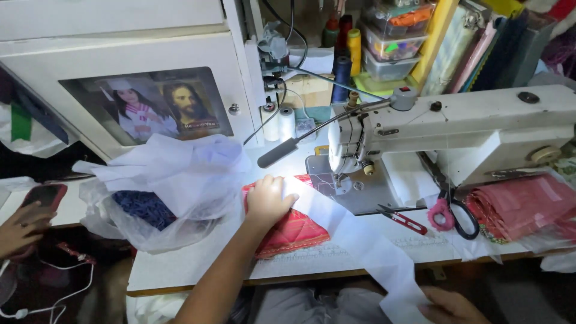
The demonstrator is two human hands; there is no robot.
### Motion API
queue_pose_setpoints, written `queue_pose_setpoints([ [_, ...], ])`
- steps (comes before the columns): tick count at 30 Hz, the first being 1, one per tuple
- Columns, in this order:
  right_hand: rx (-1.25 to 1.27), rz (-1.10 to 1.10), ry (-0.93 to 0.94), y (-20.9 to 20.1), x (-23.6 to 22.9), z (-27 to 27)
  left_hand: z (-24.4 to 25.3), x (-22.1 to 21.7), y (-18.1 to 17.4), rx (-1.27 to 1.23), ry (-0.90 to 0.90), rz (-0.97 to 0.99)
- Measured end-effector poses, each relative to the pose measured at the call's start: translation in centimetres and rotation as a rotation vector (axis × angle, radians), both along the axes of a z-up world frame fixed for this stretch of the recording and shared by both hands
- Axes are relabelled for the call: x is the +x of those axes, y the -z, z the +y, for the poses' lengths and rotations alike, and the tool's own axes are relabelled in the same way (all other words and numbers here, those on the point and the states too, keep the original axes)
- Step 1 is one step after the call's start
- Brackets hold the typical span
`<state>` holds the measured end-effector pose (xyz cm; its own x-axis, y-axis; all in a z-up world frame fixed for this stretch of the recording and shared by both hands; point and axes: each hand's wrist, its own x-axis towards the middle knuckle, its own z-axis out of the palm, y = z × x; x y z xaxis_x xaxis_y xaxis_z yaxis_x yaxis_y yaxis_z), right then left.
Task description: The person is sewing a white fabric strip onto a red patterned fabric piece using an industrial sewing machine, then trimming the thread with scissors.
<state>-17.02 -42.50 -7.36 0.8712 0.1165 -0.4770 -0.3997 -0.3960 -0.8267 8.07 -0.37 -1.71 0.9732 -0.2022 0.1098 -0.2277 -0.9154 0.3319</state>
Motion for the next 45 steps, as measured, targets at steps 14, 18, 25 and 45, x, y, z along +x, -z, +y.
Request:
queue_pose_setpoints([
  [14, -0.608, -0.432, 0.092, -1.7, -0.5, 0.6, -2.3, 1.6, -2.5, -0.071, 0.441, 0.246],
  [18, -0.748, -0.525, 0.116, -4.5, 2.0, 4.3, -1.9, 1.1, -2.7, -0.131, 0.529, 0.247],
  [25, -0.654, -0.838, -0.377, -6.7, 19.7, 18.8, -1.4, 2.4, 0.0, -0.225, 0.651, 0.149],
  [45, -0.481, -0.390, -0.023, -9.2, 18.9, 18.6, -0.9, 3.3, -0.1, -0.876, 0.304, 0.426],
])
